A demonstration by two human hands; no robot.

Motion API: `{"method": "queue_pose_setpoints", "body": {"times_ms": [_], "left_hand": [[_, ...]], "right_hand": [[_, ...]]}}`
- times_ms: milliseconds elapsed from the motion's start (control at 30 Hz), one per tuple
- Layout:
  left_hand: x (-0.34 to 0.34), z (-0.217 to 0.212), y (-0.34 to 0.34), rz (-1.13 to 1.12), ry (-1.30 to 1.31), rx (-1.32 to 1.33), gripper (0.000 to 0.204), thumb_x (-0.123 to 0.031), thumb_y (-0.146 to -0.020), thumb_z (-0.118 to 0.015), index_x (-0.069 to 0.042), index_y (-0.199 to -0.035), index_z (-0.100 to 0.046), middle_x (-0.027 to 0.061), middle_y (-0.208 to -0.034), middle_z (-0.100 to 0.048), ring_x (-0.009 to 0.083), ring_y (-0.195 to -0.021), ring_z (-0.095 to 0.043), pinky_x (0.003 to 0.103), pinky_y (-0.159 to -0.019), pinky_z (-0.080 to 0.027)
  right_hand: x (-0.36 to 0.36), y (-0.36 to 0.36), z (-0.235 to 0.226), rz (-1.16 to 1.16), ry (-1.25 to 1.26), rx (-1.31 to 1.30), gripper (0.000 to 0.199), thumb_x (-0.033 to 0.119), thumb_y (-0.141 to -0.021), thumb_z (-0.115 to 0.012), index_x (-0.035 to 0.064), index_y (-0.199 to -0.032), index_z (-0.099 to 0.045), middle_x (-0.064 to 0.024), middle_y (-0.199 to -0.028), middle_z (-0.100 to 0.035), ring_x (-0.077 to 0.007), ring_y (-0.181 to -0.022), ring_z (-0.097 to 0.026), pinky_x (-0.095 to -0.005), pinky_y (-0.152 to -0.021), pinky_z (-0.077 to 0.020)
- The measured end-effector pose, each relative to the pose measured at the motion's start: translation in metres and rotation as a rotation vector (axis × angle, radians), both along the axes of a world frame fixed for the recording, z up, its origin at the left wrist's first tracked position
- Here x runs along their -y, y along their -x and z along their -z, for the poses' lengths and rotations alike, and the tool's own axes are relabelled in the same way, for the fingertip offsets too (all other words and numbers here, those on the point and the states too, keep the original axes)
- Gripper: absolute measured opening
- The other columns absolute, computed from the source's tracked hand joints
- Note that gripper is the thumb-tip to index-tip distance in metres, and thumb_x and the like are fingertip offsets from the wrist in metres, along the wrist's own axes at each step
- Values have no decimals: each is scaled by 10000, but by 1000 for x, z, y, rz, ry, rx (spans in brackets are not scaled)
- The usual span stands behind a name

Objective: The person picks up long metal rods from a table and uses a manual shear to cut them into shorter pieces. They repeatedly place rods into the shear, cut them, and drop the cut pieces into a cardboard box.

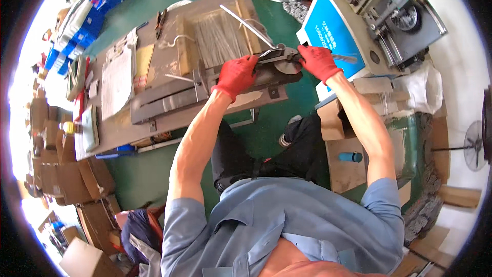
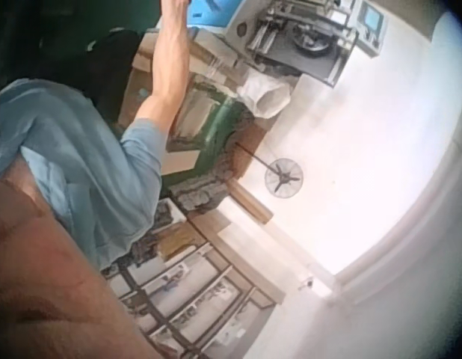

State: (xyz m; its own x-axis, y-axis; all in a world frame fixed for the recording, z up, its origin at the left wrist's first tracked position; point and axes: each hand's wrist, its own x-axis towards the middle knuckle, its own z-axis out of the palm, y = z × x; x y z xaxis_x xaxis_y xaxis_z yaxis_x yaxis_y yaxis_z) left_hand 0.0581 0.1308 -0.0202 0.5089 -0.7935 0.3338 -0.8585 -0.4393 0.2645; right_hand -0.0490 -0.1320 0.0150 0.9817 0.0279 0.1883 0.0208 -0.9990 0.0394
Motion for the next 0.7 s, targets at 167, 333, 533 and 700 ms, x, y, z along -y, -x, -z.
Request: {"method": "queue_pose_setpoints", "body": {"times_ms": [167,333,533,700], "left_hand": [[3,-9,3,-28,-62,-9,271,-262,-846,-636,-76,-1022,-548,139,-927,-646,367,-853,-645,493,-696,-515],[2,-7,4,-29,-32,-7,253,-272,-860,-624,-73,-1007,-567,143,-949,-652,377,-853,-643,497,-704,-518],[4,-9,2,-60,-99,-31,256,-276,-869,-608,-80,-1028,-567,142,-972,-655,377,-860,-643,491,-713,-522],[4,-9,3,-45,-98,-25,261,-271,-871,-607,-76,-1038,-560,143,-968,-656,375,-861,-645,487,-709,-523]], "right_hand": [[-8,5,-7,65,-30,-2,213,246,-833,-597,78,-962,-576,-158,-833,-675,-369,-794,-670,-505,-672,-521],[-10,6,-4,75,-55,25,199,231,-824,-598,74,-946,-594,-165,-837,-675,-372,-808,-670,-498,-691,-523],[-12,6,-2,93,-77,62,166,217,-816,-604,88,-920,-602,-165,-824,-674,-376,-799,-670,-502,-690,-519],[-8,5,1,72,-76,85,154,218,-815,-604,95,-908,-600,-157,-811,-668,-368,-802,-666,-505,-680,-510]]}}
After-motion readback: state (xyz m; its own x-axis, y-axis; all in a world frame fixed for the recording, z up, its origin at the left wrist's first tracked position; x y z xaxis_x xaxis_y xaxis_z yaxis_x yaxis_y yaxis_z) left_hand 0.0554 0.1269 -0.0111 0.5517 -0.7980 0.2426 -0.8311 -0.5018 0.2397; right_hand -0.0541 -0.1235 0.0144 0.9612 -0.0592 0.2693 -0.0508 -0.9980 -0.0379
